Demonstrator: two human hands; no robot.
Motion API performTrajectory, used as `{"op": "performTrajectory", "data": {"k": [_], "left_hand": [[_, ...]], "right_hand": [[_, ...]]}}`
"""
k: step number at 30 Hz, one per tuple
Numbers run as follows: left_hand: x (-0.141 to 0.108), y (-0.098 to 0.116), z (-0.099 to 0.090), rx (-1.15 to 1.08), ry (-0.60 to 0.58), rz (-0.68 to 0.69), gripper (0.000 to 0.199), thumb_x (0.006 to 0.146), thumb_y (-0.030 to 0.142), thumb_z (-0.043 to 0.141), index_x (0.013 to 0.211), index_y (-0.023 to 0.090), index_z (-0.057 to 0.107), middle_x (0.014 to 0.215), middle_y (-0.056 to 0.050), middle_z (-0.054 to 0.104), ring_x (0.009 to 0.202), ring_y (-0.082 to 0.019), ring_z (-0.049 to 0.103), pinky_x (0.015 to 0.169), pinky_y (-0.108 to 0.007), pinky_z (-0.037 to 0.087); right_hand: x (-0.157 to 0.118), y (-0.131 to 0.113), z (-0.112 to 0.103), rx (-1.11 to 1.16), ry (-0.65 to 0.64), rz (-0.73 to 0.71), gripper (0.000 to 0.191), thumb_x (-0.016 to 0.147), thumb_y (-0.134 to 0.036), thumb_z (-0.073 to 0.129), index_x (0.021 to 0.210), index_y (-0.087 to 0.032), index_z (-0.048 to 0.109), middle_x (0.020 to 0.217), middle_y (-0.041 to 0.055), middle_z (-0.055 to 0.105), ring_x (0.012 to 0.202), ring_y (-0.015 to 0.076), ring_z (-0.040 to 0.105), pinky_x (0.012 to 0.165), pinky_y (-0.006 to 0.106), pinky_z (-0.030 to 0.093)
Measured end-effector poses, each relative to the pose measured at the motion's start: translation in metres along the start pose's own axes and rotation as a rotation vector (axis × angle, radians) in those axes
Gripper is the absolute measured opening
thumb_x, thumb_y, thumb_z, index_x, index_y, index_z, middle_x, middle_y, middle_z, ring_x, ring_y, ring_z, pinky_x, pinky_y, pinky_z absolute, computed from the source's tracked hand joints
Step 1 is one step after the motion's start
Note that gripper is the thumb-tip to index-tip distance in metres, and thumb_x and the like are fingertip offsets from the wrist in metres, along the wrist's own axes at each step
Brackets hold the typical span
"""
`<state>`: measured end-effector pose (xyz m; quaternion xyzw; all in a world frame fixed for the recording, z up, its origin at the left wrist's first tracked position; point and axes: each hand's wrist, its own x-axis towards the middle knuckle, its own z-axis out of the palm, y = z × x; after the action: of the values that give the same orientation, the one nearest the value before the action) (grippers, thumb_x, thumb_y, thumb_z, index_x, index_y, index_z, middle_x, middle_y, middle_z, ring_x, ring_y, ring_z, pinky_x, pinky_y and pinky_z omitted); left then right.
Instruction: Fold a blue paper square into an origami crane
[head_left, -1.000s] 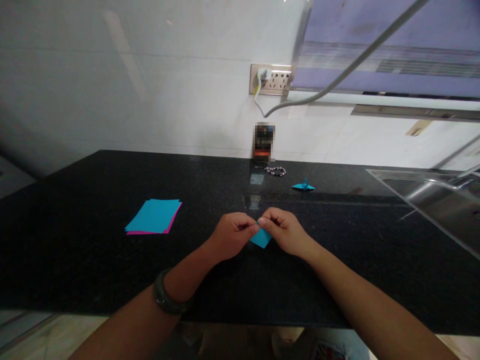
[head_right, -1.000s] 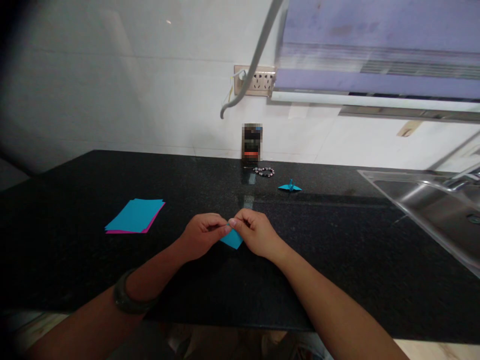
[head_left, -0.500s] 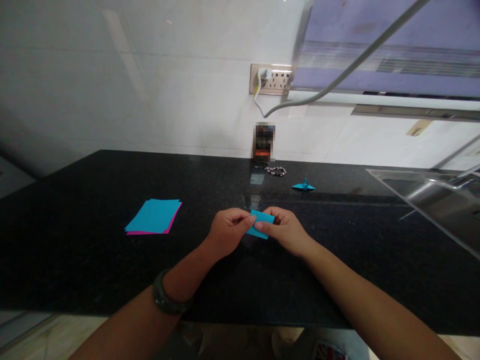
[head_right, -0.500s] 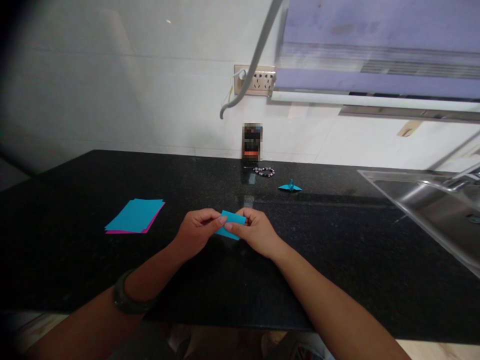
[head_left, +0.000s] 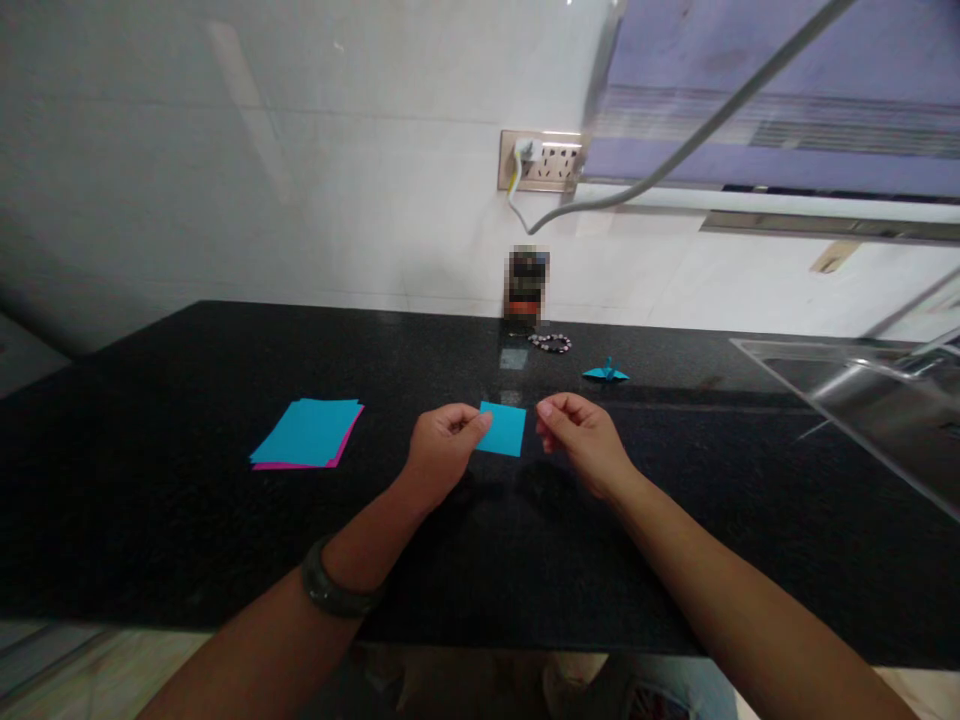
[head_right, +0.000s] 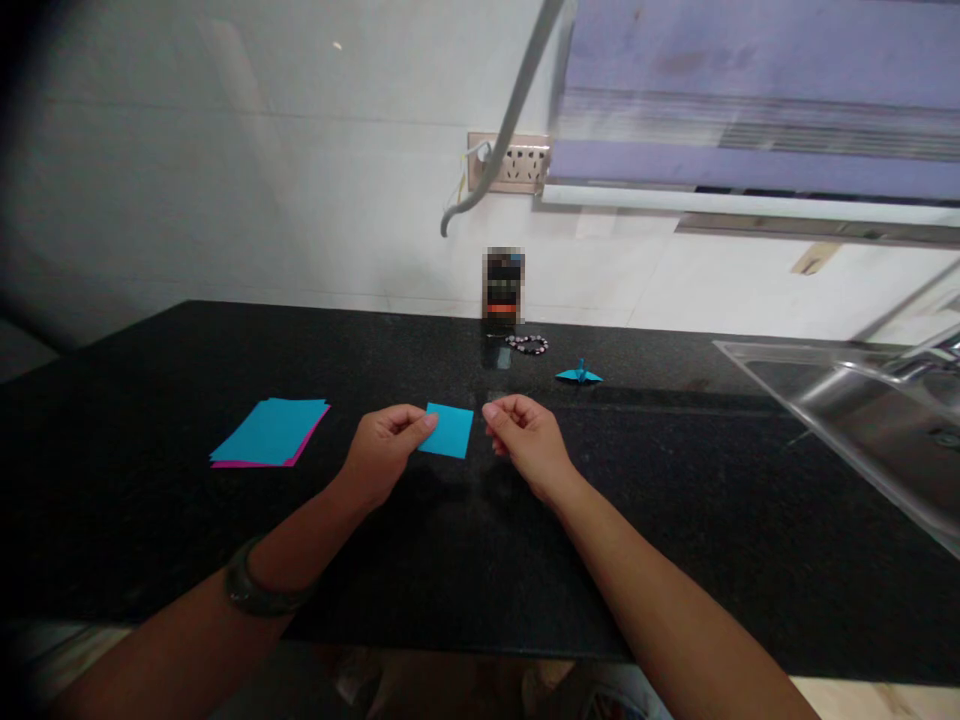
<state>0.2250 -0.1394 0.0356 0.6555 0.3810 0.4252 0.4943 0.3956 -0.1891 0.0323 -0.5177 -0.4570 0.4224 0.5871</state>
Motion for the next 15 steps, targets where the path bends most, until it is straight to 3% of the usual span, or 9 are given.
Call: {"op": "performTrajectory", "data": {"k": [2, 5, 10, 15], "left_hand": [[-0.0018, 0.0031, 0.0018, 0.012, -0.094, -0.013, 0.024, 0.071, 0.034, 0.057, 0.061, 0.012, 0.058, 0.053, 0.003, 0.049, 0.051, -0.009, 0.043, 0.049, -0.021, 0.034], [-0.0043, 0.0079, 0.0038, 0.028, -0.183, -0.007, 0.023, 0.070, 0.032, 0.059, 0.061, 0.012, 0.060, 0.055, 0.002, 0.052, 0.053, -0.009, 0.045, 0.051, -0.021, 0.035], [-0.0043, 0.0106, 0.0027, -0.109, -0.198, -0.076, 0.026, 0.077, 0.035, 0.052, 0.074, 0.012, 0.064, 0.060, 0.000, 0.056, 0.057, -0.010, 0.049, 0.056, -0.022, 0.040], [-0.0038, 0.0085, 0.0023, -0.187, -0.242, -0.085, 0.025, 0.075, 0.032, 0.056, 0.090, 0.012, 0.063, 0.069, -0.002, 0.060, 0.061, -0.010, 0.051, 0.058, -0.023, 0.042]], "right_hand": [[-0.0022, -0.0012, 0.0029, 0.019, -0.088, 0.004, 0.025, 0.071, -0.036, 0.061, 0.087, -0.017, 0.056, 0.061, -0.0035, 0.053, 0.049, 0.0071, 0.047, 0.047, 0.020, 0.039], [-0.0053, -0.0016, 0.0062, 0.006, -0.227, 0.038, 0.022, 0.070, -0.033, 0.063, 0.084, -0.017, 0.058, 0.064, -0.0024, 0.055, 0.052, 0.0074, 0.048, 0.049, 0.020, 0.039], [-0.0058, 0.0027, 0.0051, 0.065, -0.247, 0.082, 0.020, 0.072, -0.035, 0.060, 0.079, -0.016, 0.061, 0.060, -0.0025, 0.054, 0.049, 0.0070, 0.046, 0.048, 0.021, 0.036], [-0.0053, 0.0057, 0.0039, 0.153, -0.273, 0.144, 0.024, 0.072, -0.036, 0.061, 0.084, -0.016, 0.062, 0.066, 0.0008, 0.058, 0.054, 0.0093, 0.050, 0.053, 0.023, 0.040]]}}
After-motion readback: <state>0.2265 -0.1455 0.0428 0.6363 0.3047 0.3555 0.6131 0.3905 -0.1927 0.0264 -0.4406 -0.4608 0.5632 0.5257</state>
